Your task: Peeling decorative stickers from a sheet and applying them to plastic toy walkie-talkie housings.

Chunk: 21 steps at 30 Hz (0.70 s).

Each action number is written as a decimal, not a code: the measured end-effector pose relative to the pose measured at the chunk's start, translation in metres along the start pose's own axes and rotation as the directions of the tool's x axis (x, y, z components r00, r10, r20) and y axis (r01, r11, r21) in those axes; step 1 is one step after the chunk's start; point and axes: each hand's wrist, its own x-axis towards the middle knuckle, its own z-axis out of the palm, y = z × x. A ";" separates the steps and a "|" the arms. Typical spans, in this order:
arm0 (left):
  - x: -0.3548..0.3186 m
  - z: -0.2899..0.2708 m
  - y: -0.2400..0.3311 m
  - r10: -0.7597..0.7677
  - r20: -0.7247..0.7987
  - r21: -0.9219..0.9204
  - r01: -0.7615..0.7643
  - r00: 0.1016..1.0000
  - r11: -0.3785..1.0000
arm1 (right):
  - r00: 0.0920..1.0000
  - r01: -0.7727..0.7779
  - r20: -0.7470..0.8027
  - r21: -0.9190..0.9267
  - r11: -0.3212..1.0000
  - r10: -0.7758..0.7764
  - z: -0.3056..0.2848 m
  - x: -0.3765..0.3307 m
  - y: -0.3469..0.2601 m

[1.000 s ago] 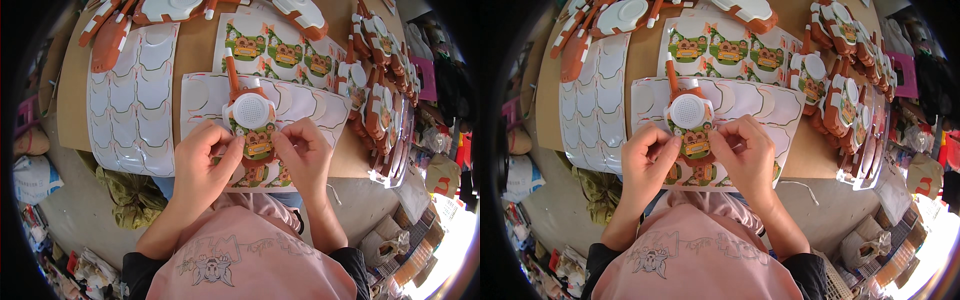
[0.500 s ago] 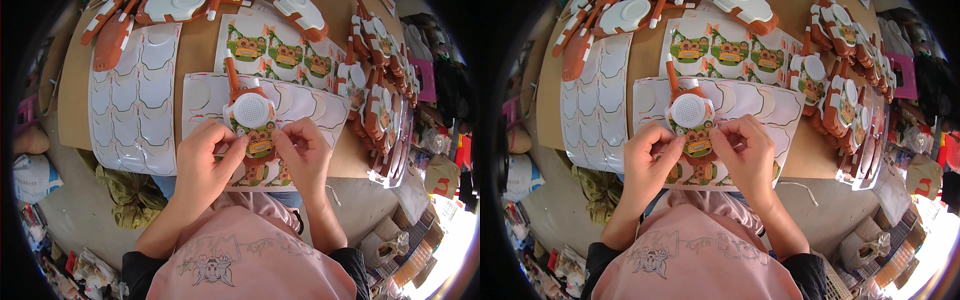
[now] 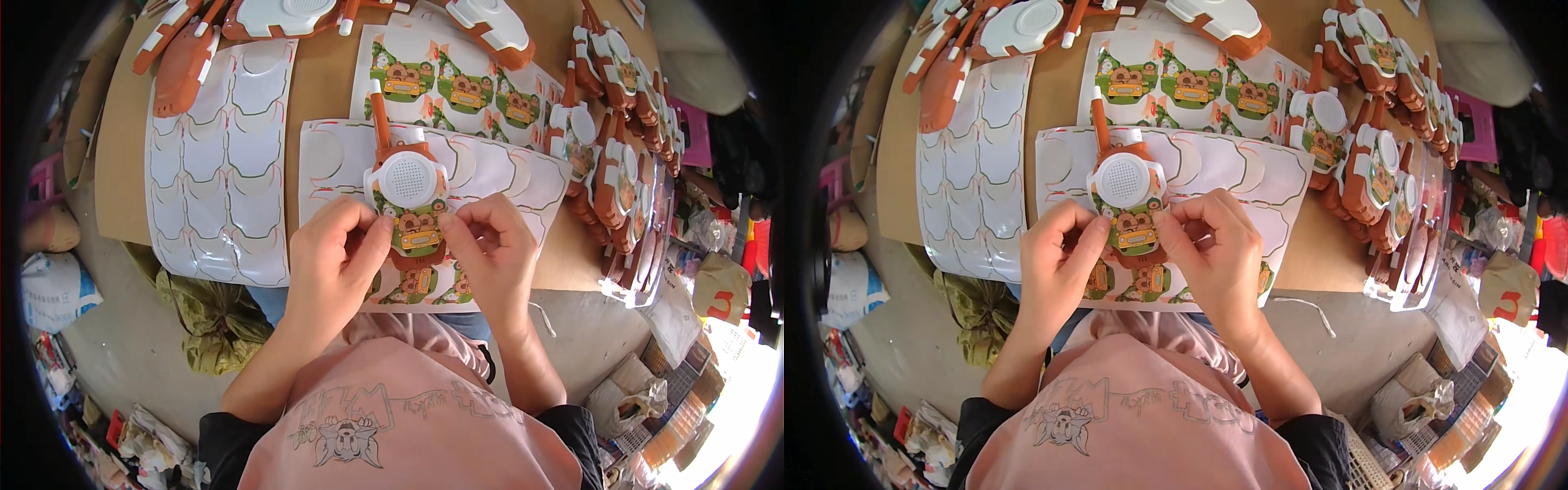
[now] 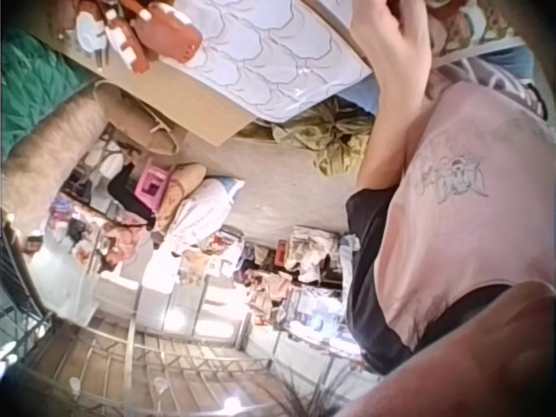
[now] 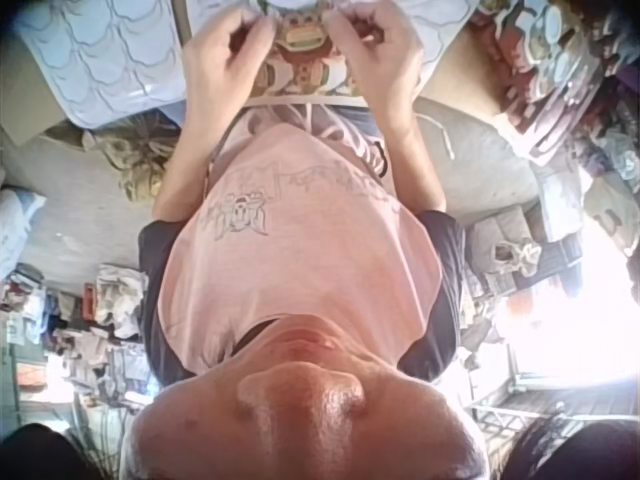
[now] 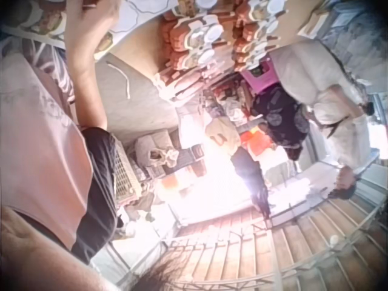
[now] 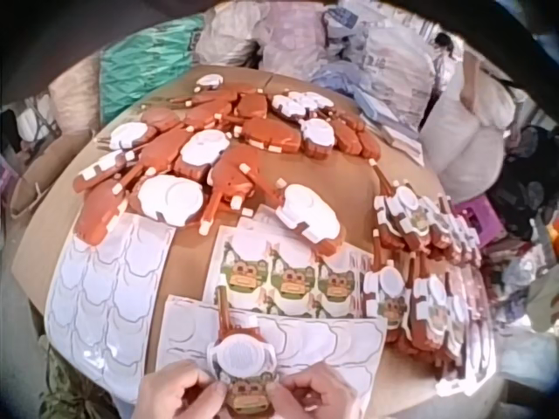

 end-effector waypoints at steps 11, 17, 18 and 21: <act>0.004 -0.002 0.005 0.012 0.048 0.050 -0.015 0.999 0.999 | 0.998 -0.044 0.043 -0.054 0.998 0.047 -0.006 0.005 0.000; 0.006 -0.012 0.003 0.073 0.145 0.228 -0.105 0.987 0.968 | 0.984 -0.066 0.168 0.013 0.998 0.063 -0.016 0.024 -0.010; 0.006 -0.012 0.002 0.047 0.093 0.150 -0.061 0.995 0.987 | 0.970 -0.099 0.228 0.058 0.993 0.084 -0.018 0.029 -0.010; 0.008 -0.010 0.001 -0.010 0.000 -0.022 0.010 1.000 1.000 | 0.918 -0.074 0.393 0.037 0.997 0.054 -0.029 0.043 -0.003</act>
